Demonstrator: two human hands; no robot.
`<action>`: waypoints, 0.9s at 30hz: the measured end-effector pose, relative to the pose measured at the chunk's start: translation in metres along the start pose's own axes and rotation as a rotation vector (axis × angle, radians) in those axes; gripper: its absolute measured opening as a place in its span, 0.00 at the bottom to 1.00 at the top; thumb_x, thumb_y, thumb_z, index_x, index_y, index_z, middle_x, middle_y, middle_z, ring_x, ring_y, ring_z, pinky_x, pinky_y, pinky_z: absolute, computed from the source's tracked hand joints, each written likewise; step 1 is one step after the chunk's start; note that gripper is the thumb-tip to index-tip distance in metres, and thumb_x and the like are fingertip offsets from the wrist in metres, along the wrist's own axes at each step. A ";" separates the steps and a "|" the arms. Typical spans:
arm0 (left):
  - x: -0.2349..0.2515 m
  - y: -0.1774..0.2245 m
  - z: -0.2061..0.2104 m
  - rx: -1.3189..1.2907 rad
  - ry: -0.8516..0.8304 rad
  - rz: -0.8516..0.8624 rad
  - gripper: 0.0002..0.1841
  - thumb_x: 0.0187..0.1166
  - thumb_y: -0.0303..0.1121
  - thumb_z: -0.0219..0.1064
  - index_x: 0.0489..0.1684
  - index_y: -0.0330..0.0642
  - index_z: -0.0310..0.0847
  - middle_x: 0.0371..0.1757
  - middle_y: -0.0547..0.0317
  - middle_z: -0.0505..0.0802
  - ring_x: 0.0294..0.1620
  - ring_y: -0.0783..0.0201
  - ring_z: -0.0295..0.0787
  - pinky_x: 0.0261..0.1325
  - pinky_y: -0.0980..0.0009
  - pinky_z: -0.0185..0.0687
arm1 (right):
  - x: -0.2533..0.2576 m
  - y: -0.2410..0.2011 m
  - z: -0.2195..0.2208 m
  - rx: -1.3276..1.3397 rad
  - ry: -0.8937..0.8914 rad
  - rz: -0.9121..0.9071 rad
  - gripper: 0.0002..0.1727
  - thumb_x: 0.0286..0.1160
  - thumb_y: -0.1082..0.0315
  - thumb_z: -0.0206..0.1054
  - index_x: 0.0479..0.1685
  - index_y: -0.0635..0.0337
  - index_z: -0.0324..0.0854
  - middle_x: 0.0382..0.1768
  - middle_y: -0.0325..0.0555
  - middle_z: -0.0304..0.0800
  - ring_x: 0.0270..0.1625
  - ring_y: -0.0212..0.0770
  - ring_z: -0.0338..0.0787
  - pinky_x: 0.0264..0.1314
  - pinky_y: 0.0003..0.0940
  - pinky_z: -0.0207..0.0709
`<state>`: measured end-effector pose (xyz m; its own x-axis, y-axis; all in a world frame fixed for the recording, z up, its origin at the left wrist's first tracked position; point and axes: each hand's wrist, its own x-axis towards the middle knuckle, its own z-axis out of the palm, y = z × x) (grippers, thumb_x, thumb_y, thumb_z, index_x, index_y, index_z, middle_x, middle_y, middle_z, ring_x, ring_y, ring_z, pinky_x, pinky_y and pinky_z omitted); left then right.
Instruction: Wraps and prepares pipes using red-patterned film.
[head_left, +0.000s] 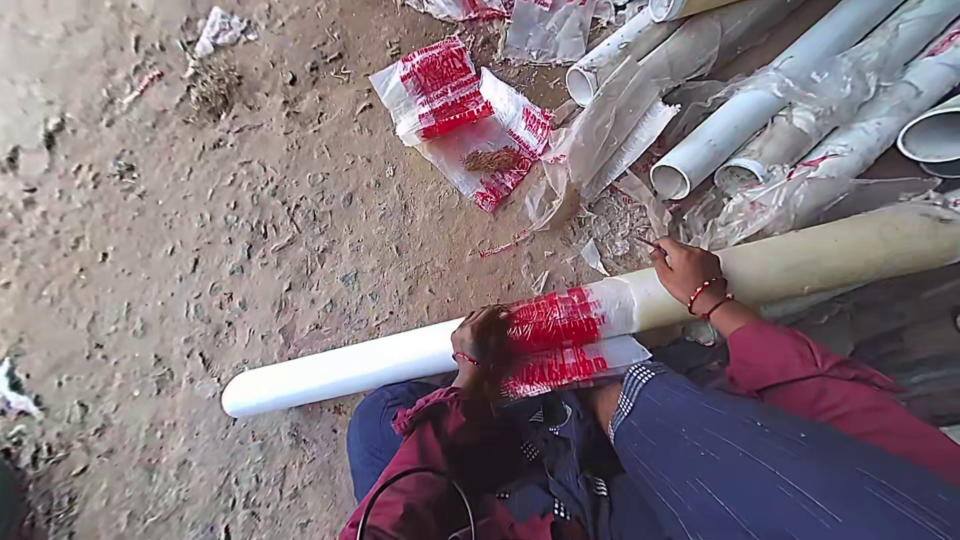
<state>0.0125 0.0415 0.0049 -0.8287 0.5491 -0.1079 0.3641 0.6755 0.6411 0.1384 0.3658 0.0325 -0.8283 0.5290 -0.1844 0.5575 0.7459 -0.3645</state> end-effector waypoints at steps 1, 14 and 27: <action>-0.003 0.007 0.011 -0.035 0.111 0.044 0.09 0.78 0.27 0.68 0.43 0.34 0.96 0.48 0.43 0.98 0.54 0.41 0.97 0.60 0.40 0.86 | -0.007 0.014 0.005 -0.045 0.111 -0.098 0.14 0.84 0.71 0.59 0.50 0.74 0.87 0.38 0.71 0.92 0.39 0.73 0.93 0.37 0.69 0.78; 0.012 -0.002 0.009 -0.147 -0.219 0.341 0.33 0.67 0.39 0.80 0.71 0.27 0.82 0.71 0.38 0.89 0.79 0.38 0.81 0.88 0.39 0.59 | -0.018 0.038 -0.002 -0.116 0.357 -0.007 0.17 0.82 0.70 0.56 0.48 0.77 0.87 0.47 0.75 0.91 0.46 0.76 0.93 0.46 0.71 0.79; 0.031 0.058 -0.012 0.595 -0.756 0.345 0.29 0.94 0.37 0.46 0.82 0.16 0.61 0.79 0.18 0.75 0.78 0.26 0.77 0.75 0.38 0.73 | -0.018 0.011 0.022 0.006 0.321 -0.094 0.15 0.81 0.72 0.60 0.51 0.79 0.86 0.47 0.76 0.92 0.48 0.76 0.93 0.49 0.72 0.79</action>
<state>0.0026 0.0916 0.0482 -0.2286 0.7874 -0.5725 0.8549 0.4437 0.2688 0.1582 0.3559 0.0114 -0.8156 0.5595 0.1473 0.4786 0.7955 -0.3716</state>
